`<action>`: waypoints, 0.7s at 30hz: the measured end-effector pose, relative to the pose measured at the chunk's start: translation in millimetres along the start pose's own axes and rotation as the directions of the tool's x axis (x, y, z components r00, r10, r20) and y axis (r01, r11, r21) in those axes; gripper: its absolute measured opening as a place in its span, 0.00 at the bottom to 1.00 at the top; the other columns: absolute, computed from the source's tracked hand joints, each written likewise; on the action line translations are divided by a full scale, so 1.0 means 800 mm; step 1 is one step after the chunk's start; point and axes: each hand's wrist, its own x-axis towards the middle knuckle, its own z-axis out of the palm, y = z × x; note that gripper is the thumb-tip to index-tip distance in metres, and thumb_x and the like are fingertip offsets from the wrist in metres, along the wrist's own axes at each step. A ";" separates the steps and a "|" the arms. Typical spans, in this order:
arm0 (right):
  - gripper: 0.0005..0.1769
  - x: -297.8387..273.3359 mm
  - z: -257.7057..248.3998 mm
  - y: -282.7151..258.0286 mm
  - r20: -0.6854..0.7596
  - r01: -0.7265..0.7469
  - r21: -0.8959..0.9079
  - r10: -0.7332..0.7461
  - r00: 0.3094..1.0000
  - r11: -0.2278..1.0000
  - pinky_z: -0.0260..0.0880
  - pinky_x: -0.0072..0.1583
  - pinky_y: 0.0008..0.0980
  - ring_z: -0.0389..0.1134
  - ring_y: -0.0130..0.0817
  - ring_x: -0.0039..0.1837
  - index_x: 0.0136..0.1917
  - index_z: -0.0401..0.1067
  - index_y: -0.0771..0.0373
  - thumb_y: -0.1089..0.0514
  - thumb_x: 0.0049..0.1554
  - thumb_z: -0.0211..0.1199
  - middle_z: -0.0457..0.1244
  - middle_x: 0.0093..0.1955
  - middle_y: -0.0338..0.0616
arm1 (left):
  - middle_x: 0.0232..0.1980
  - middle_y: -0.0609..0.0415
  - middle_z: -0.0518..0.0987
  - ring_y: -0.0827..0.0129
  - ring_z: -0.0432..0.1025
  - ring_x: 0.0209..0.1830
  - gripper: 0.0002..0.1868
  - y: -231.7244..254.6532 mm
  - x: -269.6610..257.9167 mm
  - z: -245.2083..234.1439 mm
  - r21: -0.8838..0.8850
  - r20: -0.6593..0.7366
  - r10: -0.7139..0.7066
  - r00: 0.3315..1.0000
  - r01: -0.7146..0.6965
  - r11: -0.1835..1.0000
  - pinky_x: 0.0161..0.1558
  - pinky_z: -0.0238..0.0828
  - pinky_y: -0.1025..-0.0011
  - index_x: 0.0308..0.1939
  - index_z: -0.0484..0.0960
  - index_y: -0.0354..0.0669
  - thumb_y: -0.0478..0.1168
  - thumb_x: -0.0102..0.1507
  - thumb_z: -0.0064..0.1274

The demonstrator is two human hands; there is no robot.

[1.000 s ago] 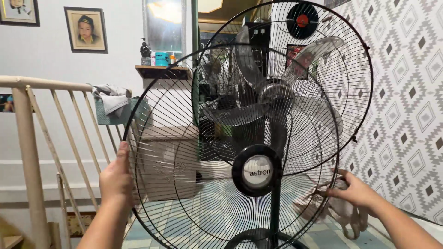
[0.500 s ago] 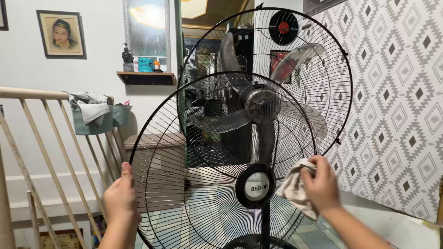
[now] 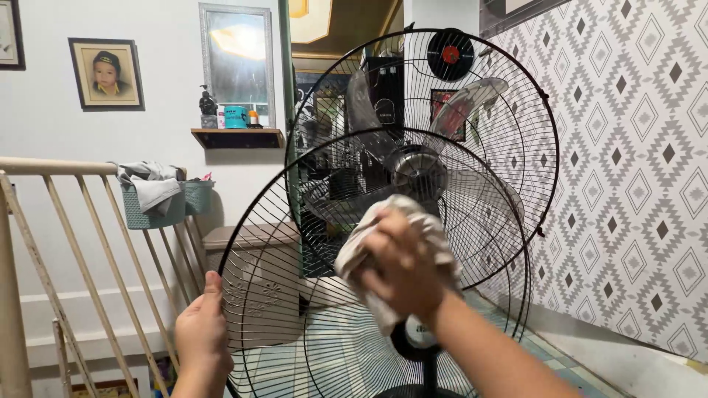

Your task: The person wipes the front grill of a standing fan with a cloth, then removes the grill, wipes the fan blades, and reattaches the grill. The person continues to wipe the grill and base of the fan.

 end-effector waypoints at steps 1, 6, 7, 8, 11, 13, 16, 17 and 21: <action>0.14 0.003 -0.014 0.021 0.087 0.067 -0.172 -0.053 0.995 0.983 0.65 0.69 0.58 0.63 0.56 0.68 0.41 0.74 0.56 0.55 0.44 0.75 0.64 0.57 0.45 | 0.20 0.68 0.54 0.79 0.43 0.17 0.30 0.000 0.001 -0.003 -0.003 0.001 -0.006 1.000 0.006 1.000 0.20 0.35 0.72 0.28 0.74 0.38 0.62 0.66 0.56; 0.15 -0.016 -0.069 0.096 -0.209 -0.505 -0.261 0.463 0.862 0.823 0.58 0.76 0.57 0.57 0.57 0.78 0.53 0.78 0.62 0.51 0.58 0.61 0.65 0.64 0.54 | 0.19 0.70 0.58 0.83 0.47 0.17 0.28 0.006 0.002 -0.016 -0.057 0.043 0.052 0.998 -0.049 0.997 0.20 0.40 0.76 0.25 0.78 0.41 0.62 0.64 0.55; 0.20 -0.025 -0.075 0.102 -0.227 -0.511 -0.291 0.460 0.858 0.809 0.53 0.77 0.59 0.52 0.60 0.79 0.57 0.78 0.61 0.48 0.58 0.59 0.62 0.69 0.58 | 0.19 0.69 0.56 0.82 0.46 0.17 0.29 0.005 0.001 -0.015 -0.049 0.032 0.028 0.999 -0.027 0.998 0.20 0.38 0.74 0.24 0.75 0.41 0.62 0.65 0.55; 0.24 -0.034 -0.076 0.105 -0.246 -0.517 -0.320 0.457 0.855 0.794 0.48 0.77 0.62 0.47 0.64 0.80 0.61 0.77 0.61 0.44 0.59 0.58 0.60 0.74 0.63 | 0.19 0.68 0.54 0.80 0.44 0.17 0.30 0.004 0.000 -0.011 -0.041 0.022 0.006 1.000 -0.005 0.999 0.20 0.36 0.72 0.24 0.71 0.42 0.62 0.65 0.56; 0.34 -0.037 -0.045 0.108 -0.105 -0.304 -0.588 0.302 0.947 0.749 0.35 0.87 0.66 0.40 0.60 0.89 0.77 0.65 0.65 0.43 0.66 0.52 0.49 0.86 0.66 | 0.19 0.67 0.53 0.79 0.43 0.17 0.28 0.001 -0.008 0.001 -0.054 -0.006 -0.025 1.000 0.025 0.998 0.21 0.35 0.72 0.24 0.74 0.42 0.62 0.65 0.55; 0.50 -0.039 -0.032 0.087 0.213 -0.226 -0.584 0.416 0.884 0.779 0.27 0.79 0.69 0.28 0.63 0.85 0.78 0.56 0.62 0.30 0.52 0.54 0.36 0.83 0.65 | 0.19 0.68 0.55 0.80 0.45 0.17 0.27 0.001 -0.010 0.005 -0.082 -0.001 -0.007 1.000 0.006 0.997 0.21 0.37 0.72 0.24 0.76 0.43 0.62 0.65 0.55; 0.64 -0.037 -0.004 0.031 0.164 -0.200 -0.347 0.269 0.949 0.916 0.20 0.73 0.75 0.19 0.69 0.83 0.82 0.46 0.64 0.19 0.49 0.54 0.29 0.86 0.62 | 0.19 0.69 0.58 0.80 0.47 0.17 0.29 -0.006 -0.007 0.007 -0.131 0.007 0.027 1.000 -0.026 0.991 0.21 0.39 0.72 0.23 0.71 0.45 0.63 0.66 0.56; 0.71 -0.037 0.005 0.009 0.187 -0.140 -0.375 0.222 0.957 0.916 0.17 0.69 0.76 0.19 0.66 0.83 0.82 0.47 0.59 0.11 0.41 0.53 0.28 0.86 0.56 | 0.19 0.68 0.58 0.79 0.47 0.17 0.30 -0.009 -0.003 0.006 -0.136 -0.013 0.023 1.000 -0.024 0.990 0.20 0.39 0.71 0.23 0.69 0.45 0.64 0.66 0.56; 0.57 -0.029 0.010 -0.004 0.201 -0.148 -0.467 0.267 0.942 0.872 0.23 0.79 0.66 0.21 0.59 0.87 0.84 0.45 0.40 0.20 0.51 0.60 0.29 0.89 0.43 | 0.18 0.63 0.66 0.75 0.54 0.14 0.27 -0.030 0.032 -0.008 -0.094 -0.101 -0.089 0.991 0.080 0.992 0.17 0.43 0.66 0.25 0.77 0.45 0.63 0.63 0.55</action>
